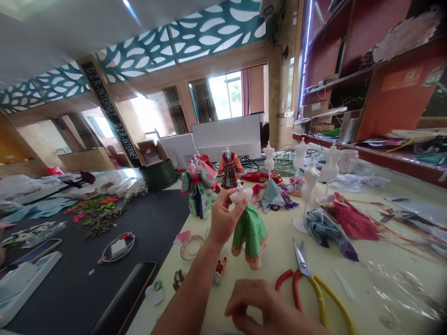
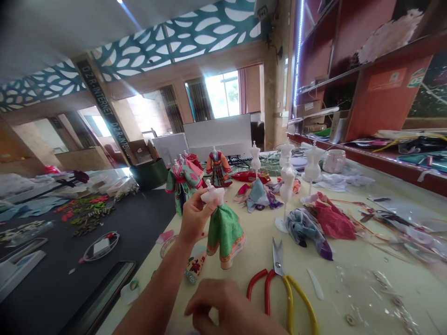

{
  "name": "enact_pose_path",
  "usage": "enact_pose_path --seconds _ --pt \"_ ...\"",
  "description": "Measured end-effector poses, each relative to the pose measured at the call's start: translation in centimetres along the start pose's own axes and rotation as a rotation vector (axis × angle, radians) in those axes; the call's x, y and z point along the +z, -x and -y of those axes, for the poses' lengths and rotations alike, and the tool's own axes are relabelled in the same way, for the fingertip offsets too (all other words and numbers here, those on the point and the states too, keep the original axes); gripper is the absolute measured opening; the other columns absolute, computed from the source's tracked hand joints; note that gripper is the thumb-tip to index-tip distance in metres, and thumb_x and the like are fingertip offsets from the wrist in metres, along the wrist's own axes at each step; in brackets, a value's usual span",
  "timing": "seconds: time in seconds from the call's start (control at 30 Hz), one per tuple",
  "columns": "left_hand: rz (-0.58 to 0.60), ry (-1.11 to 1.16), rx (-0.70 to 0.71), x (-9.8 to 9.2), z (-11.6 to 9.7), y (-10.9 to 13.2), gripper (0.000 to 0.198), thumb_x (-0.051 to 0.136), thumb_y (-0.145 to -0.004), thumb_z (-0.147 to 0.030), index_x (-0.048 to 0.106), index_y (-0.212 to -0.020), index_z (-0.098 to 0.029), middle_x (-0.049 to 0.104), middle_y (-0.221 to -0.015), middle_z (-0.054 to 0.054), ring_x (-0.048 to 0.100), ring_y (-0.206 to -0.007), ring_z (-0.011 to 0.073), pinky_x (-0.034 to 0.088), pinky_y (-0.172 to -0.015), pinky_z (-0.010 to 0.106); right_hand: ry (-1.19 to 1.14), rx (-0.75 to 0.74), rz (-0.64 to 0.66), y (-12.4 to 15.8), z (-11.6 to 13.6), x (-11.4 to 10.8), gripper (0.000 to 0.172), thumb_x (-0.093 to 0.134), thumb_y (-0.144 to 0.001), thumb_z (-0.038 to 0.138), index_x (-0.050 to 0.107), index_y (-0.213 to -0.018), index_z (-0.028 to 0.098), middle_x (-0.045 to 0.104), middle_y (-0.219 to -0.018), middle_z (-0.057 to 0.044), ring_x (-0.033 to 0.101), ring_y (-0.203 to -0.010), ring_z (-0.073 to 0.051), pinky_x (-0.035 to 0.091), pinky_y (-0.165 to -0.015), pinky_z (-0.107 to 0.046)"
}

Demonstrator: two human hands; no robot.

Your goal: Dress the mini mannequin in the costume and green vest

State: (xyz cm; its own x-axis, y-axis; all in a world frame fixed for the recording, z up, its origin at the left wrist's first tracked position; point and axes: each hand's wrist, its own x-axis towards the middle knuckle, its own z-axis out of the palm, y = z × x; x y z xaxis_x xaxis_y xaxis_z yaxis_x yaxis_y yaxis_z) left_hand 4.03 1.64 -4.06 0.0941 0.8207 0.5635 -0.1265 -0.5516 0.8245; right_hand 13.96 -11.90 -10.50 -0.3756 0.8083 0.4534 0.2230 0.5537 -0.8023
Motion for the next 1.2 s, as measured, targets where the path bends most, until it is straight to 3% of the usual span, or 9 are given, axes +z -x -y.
enact_pose_path --seconds 0.1,0.23,0.33,0.4,0.6,0.7,0.83,1.0,1.2 --pt "-0.020 0.032 -0.019 0.1 -0.4 0.0 0.028 0.072 -0.070 -0.026 0.062 -0.094 -0.015 0.066 -0.085 0.003 0.060 -0.076 0.0132 0.048 -0.071 0.022 0.021 -0.063 -0.115 -0.7 0.4 -1.1 0.017 0.053 -0.079 0.007 0.061 -0.084 0.021 0.062 -0.076 0.001 0.060 -0.074 -0.012 0.048 -0.072 -0.024" --pt "-0.049 0.104 -0.057 0.5 -0.9 0.1 0.029 0.072 -0.070 -0.026 0.062 -0.095 -0.014 0.066 -0.084 0.002 0.060 -0.074 0.0122 0.048 -0.070 0.021 0.071 -0.183 -0.407 -1.2 -0.4 -2.6 0.012 0.050 -0.085 0.010 0.056 -0.084 0.020 0.058 -0.073 0.000 0.057 -0.069 -0.013 0.046 -0.064 -0.026" --pt "-0.067 0.108 -0.073 1.1 -0.8 0.4 0.031 0.071 -0.071 -0.027 0.062 -0.097 -0.013 0.066 -0.084 0.003 0.060 -0.074 0.0128 0.048 -0.070 0.022 0.242 -0.219 -0.639 -1.4 -1.3 -3.5 0.012 0.051 -0.085 0.010 0.056 -0.091 0.020 0.058 -0.081 -0.003 0.057 -0.074 -0.015 0.046 -0.066 -0.028" --pt "-0.067 0.070 -0.071 1.5 -0.7 0.7 0.030 0.070 -0.072 -0.028 0.062 -0.098 -0.014 0.065 -0.085 0.004 0.060 -0.074 0.0132 0.048 -0.069 0.023 0.375 -0.227 -0.710 -1.5 -1.9 -3.8 0.018 0.051 -0.085 0.011 0.055 -0.100 0.019 0.058 -0.092 -0.007 0.057 -0.084 -0.018 0.047 -0.072 -0.031" --pt "-0.093 -0.081 -0.009 2.1 -0.9 1.6 0.025 0.065 -0.076 -0.028 0.059 -0.097 -0.015 0.063 -0.084 0.004 0.058 -0.072 0.0133 0.048 -0.065 0.022 0.797 -0.233 -0.494 -1.9 -2.8 -3.5 0.050 0.050 -0.086 0.019 0.036 -0.133 0.011 0.040 -0.136 -0.021 0.037 -0.125 -0.034 0.037 -0.096 -0.053" --pt "-0.122 -0.129 -0.001 2.0 -1.0 1.6 0.025 0.064 -0.077 -0.028 0.058 -0.097 -0.015 0.062 -0.084 0.004 0.058 -0.072 0.0138 0.048 -0.066 0.023 0.934 -0.230 -0.415 -2.1 -3.3 -3.1 0.047 0.050 -0.085 0.020 0.040 -0.130 0.009 0.040 -0.138 -0.021 0.036 -0.125 -0.035 0.037 -0.097 -0.055" --pt "-0.112 -0.141 -0.004 2.1 -1.1 1.4 0.026 0.062 -0.078 -0.028 0.056 -0.100 -0.015 0.063 -0.088 0.005 0.059 -0.076 0.0153 0.049 -0.069 0.025 0.966 -0.202 -0.422 -2.2 -4.1 -3.1 0.038 0.048 -0.087 0.020 0.047 -0.123 0.009 0.048 -0.131 -0.020 0.043 -0.119 -0.033 0.040 -0.095 -0.053" --pt "0.044 -0.110 -0.012 1.6 -1.7 1.3 0.038 0.061 -0.078 -0.023 0.051 -0.115 -0.017 0.061 -0.109 0.009 0.060 -0.095 0.0192 0.047 -0.084 0.029 0.953 -0.159 -0.423 -2.2 -4.7 -3.1 0.039 0.047 -0.087 0.022 0.047 -0.124 0.007 0.052 -0.127 -0.020 0.046 -0.117 -0.033 0.043 -0.092 -0.053" --pt "0.357 0.146 -0.209 -0.7 -2.4 0.6 0.066 0.062 -0.074 -0.013 0.039 -0.134 -0.025 0.047 -0.136 0.009 0.050 -0.119 0.0240 0.042 -0.098 0.035 0.870 -0.108 -0.419 -2.3 -5.0 -3.0 0.042 0.046 -0.087 0.023 0.042 -0.127 0.012 0.054 -0.126 -0.018 0.048 -0.116 -0.031 0.045 -0.091 -0.052"
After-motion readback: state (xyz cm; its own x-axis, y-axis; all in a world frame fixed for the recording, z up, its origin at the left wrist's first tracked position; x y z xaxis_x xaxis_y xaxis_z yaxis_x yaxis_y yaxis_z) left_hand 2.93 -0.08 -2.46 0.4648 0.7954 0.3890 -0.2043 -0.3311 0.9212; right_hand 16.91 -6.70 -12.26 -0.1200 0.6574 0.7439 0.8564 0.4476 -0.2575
